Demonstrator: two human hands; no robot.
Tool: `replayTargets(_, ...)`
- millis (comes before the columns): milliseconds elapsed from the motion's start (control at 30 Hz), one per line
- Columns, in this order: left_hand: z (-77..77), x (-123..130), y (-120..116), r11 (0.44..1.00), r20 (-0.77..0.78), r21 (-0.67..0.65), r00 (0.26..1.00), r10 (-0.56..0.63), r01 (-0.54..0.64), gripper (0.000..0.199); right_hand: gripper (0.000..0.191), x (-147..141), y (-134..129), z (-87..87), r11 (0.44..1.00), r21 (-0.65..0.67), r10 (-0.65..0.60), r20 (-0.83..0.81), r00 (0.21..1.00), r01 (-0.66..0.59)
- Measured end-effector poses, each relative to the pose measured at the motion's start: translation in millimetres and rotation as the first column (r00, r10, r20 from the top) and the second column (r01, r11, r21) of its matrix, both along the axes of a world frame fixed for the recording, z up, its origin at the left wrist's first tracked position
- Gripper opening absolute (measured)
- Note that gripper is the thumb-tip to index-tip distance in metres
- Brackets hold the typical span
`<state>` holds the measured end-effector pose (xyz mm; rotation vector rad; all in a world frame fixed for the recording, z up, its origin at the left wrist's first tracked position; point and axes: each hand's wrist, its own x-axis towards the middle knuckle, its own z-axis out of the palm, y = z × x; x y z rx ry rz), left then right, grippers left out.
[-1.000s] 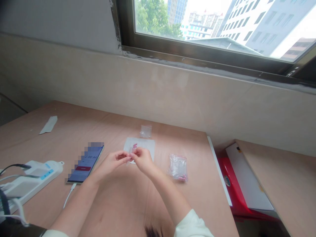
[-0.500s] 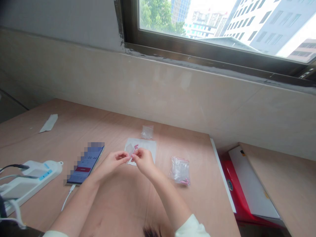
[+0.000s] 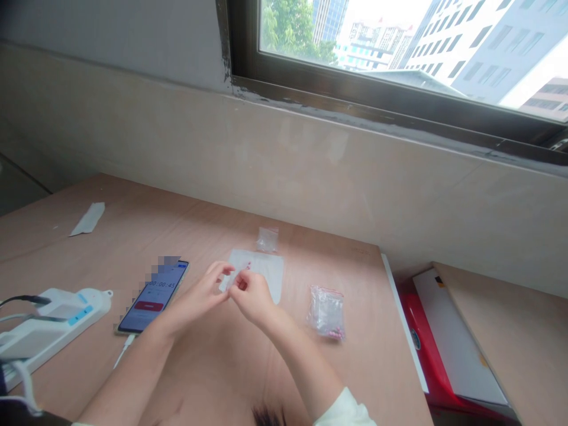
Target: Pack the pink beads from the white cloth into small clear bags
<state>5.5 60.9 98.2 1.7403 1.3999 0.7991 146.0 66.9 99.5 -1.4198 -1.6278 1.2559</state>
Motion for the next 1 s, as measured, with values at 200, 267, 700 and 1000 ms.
replayTargets(200, 7.5, -10, -7, 0.995, 0.029, -0.059, 0.996, -0.085, 0.086, 0.037, 0.018, 4, 2, -2.0, 0.988, -0.154, 0.001, -0.14, 0.99, -0.023)
replayTargets(267, 11.1, -13, -11, 0.981, 0.039, -0.147, 0.992, -0.124, 0.128, 0.041, 0.019, 8, 6, -3.1, 0.964, -0.243, 0.037, -0.274, 0.961, -0.107)
replayTargets(700, -27.3, -22, 17, 0.999, -0.121, 0.052, 0.993, -0.008, 0.015, 0.039, 0.005, 8, 57, -55.8, 0.979, -0.069, -0.194, -0.017, 0.981, 0.192)
replayTargets(1000, -38.0, -22, 26, 1.0, -0.207, 0.03, 0.978, 0.003, 0.003, 0.037, 0.009, 7, 67, -77.5, 0.986, 0.162, -0.081, 0.345, 0.935, 0.026)
